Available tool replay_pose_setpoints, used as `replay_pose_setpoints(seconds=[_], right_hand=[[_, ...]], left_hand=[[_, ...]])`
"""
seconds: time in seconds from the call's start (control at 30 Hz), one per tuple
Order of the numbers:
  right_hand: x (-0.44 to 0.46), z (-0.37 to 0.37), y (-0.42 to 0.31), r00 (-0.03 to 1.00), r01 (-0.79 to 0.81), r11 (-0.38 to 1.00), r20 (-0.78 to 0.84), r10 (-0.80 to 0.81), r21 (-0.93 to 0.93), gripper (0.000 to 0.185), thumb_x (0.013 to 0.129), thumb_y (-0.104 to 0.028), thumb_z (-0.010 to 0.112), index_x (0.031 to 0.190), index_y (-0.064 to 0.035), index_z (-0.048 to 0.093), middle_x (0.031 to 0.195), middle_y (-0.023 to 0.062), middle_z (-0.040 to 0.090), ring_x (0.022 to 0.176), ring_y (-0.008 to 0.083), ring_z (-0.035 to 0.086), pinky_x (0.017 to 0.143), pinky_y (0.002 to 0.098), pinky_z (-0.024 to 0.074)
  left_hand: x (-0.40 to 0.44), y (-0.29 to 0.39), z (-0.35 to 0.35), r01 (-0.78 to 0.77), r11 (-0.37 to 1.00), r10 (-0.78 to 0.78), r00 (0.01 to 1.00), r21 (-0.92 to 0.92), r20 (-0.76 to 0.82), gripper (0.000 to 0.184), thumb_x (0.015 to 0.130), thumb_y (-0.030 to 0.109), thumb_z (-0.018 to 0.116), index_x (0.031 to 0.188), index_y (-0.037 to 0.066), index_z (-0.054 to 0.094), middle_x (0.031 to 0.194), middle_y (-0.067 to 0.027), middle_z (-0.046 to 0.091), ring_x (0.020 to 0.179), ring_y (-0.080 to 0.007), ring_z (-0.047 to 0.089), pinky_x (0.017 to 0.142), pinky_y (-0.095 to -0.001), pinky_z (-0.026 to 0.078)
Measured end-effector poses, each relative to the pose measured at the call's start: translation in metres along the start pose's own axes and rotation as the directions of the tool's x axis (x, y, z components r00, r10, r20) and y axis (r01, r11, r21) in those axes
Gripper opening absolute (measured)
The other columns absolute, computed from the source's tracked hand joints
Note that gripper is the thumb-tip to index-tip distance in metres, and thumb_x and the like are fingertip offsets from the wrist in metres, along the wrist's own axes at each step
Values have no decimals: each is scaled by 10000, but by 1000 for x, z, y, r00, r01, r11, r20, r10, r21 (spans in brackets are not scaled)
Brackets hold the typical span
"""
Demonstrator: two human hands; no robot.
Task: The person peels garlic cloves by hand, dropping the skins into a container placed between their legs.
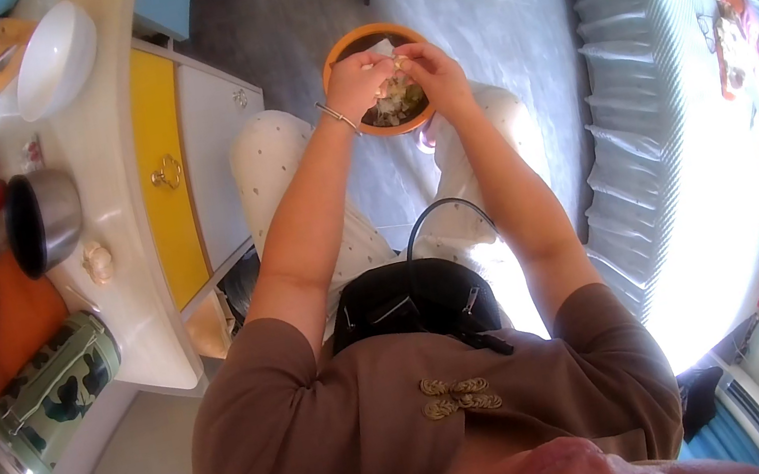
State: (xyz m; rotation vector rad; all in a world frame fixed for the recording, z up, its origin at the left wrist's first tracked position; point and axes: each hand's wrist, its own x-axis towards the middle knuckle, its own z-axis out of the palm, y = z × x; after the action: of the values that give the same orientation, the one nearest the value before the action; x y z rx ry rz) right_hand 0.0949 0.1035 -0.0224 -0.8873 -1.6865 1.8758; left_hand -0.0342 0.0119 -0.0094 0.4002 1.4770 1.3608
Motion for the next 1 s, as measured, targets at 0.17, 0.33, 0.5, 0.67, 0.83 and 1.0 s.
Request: replay_pose_setpoints(seconds=[0.17, 0.33, 0.5, 0.67, 0.83, 1.0], right_hand=[[1, -1, 9, 998, 55, 994, -3, -55, -92, 172, 873, -43, 591, 1042, -23, 621, 938, 23, 637, 791, 98, 589, 708, 246, 491], [0, -1, 8, 984, 175, 956, 8, -179, -237, 173, 824, -8, 610, 992, -33, 642, 888, 41, 601, 783, 138, 579, 718, 275, 479], [-5, 2, -1, 978, 206, 927, 27, -208, -312, 174, 819, -2, 610, 987, -33, 645, 887, 53, 591, 797, 149, 584, 732, 283, 478], [-7, 5, -10, 999, 27, 999, 30, -26, -20, 180, 888, -42, 571, 1060, -1, 605, 953, 53, 611, 847, 132, 592, 760, 266, 488], [-2, 1, -1, 976, -210, 908, 133, 173, 362, 268, 943, -122, 533, 1174, 14, 532, 981, 62, 595, 876, 142, 581, 796, 243, 478], [0, -9, 6, 956, -289, 756, 211, 202, 587, 258, 950, -97, 513, 1184, 10, 499, 986, 69, 587, 833, 129, 577, 757, 247, 482]], left_hand=[[1, -1, -3, -6, 999, 5, 1000, 44, 13, 161, 836, 154, 636, 909, 10, 625, 671, -20, 576, 514, -64, 492, 416, -196, 331], [3, -5, -5, 2, 996, -5, 1000, 94, 26, 146, 821, 146, 637, 889, 17, 626, 655, -24, 571, 517, -73, 502, 430, -201, 350], [2, -12, 0, -122, 969, 132, 991, 216, -34, 134, 821, 146, 637, 879, 26, 619, 654, -25, 567, 522, -77, 508, 433, -207, 358], [6, -10, 4, -44, 997, 46, 999, 67, -29, 122, 836, 135, 607, 893, 29, 587, 680, -23, 555, 522, -69, 492, 415, -203, 330], [1, -2, 5, 79, 986, -75, 997, -149, 31, 103, 842, 119, 580, 895, 35, 551, 689, -14, 524, 519, -50, 457, 393, -184, 267], [3, -6, 5, 71, 990, -66, 997, -121, 50, 91, 839, 114, 571, 887, 40, 550, 686, -21, 526, 509, -49, 447, 386, -185, 261]])
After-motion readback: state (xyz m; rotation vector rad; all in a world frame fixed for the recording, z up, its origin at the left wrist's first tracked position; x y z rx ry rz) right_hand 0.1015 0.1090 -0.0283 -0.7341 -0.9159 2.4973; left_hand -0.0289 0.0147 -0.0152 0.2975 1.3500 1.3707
